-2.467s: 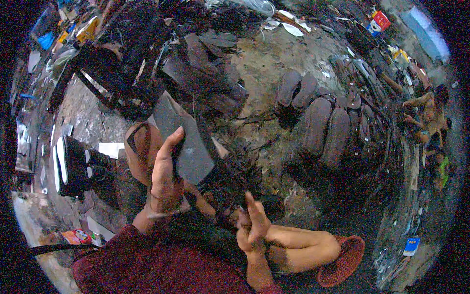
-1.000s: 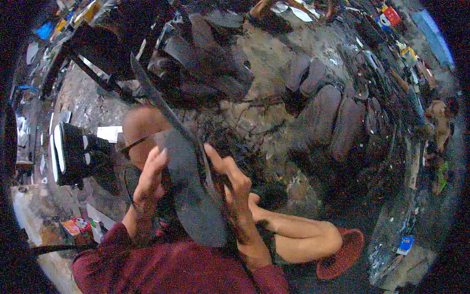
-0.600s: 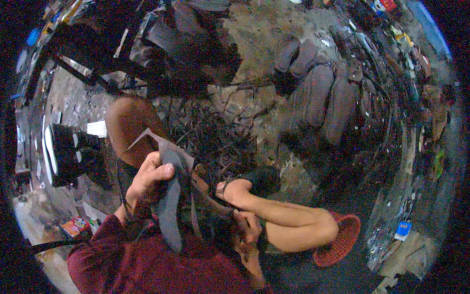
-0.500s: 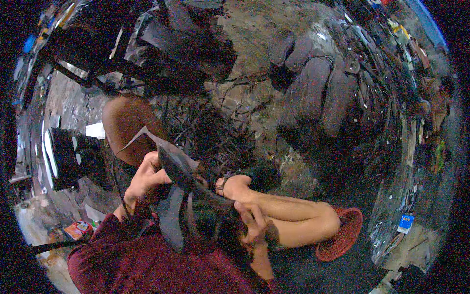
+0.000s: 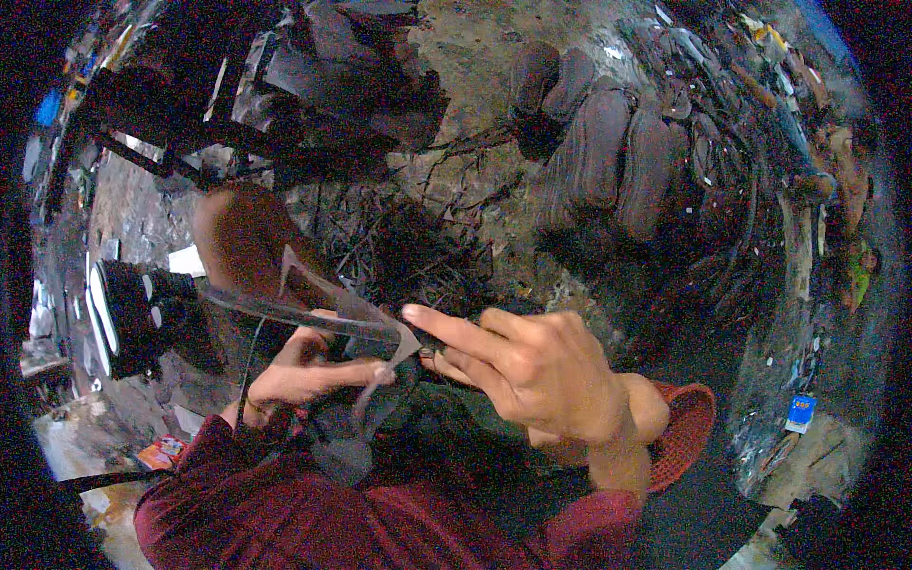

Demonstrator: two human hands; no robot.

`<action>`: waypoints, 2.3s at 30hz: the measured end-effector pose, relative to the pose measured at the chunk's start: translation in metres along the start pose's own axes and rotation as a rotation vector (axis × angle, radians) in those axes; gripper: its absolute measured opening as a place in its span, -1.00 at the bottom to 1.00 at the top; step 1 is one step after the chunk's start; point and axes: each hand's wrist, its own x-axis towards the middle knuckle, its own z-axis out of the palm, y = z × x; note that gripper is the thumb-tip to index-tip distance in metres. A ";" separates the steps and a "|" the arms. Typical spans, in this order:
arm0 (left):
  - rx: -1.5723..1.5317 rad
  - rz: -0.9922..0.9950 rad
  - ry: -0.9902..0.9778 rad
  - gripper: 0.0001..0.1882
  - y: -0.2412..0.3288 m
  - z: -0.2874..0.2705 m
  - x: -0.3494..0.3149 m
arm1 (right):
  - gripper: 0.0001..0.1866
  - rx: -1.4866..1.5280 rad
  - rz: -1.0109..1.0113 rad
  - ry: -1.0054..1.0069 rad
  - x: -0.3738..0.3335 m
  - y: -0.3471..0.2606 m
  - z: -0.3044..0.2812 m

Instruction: The person sits on the floor and uses a knife to trim and shape the edges of a dark shoe sole. They repeatedly cut along the perimeter, flip the sole, and continue trimming until the edges are even.

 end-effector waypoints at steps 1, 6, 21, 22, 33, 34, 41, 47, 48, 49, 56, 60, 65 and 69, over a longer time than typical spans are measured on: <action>0.020 -0.025 -0.018 -0.68 0.004 0.002 0.000 | -0.49 -0.018 -0.037 -0.038 0.007 0.001 -0.003; -0.215 -0.051 -0.521 -0.44 -0.010 -0.055 0.022 | -0.56 0.235 -0.138 0.094 0.004 0.022 -0.003; -0.738 0.412 0.489 -0.58 0.025 -0.006 0.067 | -0.48 0.366 0.252 0.904 -0.007 0.008 0.162; -0.686 0.410 0.525 -0.63 0.026 -0.009 0.064 | -0.49 0.174 0.182 0.888 -0.023 0.018 0.177; -0.600 0.177 0.741 -0.82 -0.031 -0.037 0.041 | -0.61 0.258 0.305 0.466 -0.048 0.002 0.154; -0.564 0.204 0.748 -0.83 -0.033 -0.036 0.040 | -0.61 0.300 0.306 0.448 -0.039 0.003 0.155; -0.565 0.219 0.655 -0.74 -0.037 -0.033 0.030 | -0.57 0.245 0.273 0.472 0.051 0.012 0.177; -0.530 0.288 0.673 -0.53 -0.037 -0.038 0.028 | -0.55 0.245 0.224 0.548 0.108 0.016 0.172; -0.529 0.286 0.663 -0.52 -0.037 -0.040 0.027 | -0.55 0.254 0.221 0.532 0.112 0.012 0.162; -0.528 0.283 0.653 -0.51 -0.038 -0.042 0.025 | -0.56 0.263 0.217 0.517 0.117 0.009 0.156; -0.358 0.315 0.674 -0.46 -0.055 -0.050 0.022 | -0.62 0.196 0.132 0.535 0.165 0.010 0.140; -0.805 0.469 0.269 -0.32 -0.079 -0.060 0.024 | -0.59 0.445 0.295 0.471 0.195 0.030 0.120; -1.385 0.563 -0.584 -0.07 -0.036 -0.092 0.034 | -0.59 -0.195 0.777 0.102 0.127 0.059 0.089; -1.315 0.496 -0.331 -0.07 -0.025 -0.096 0.049 | -0.63 -0.402 1.000 -0.160 0.012 0.029 0.072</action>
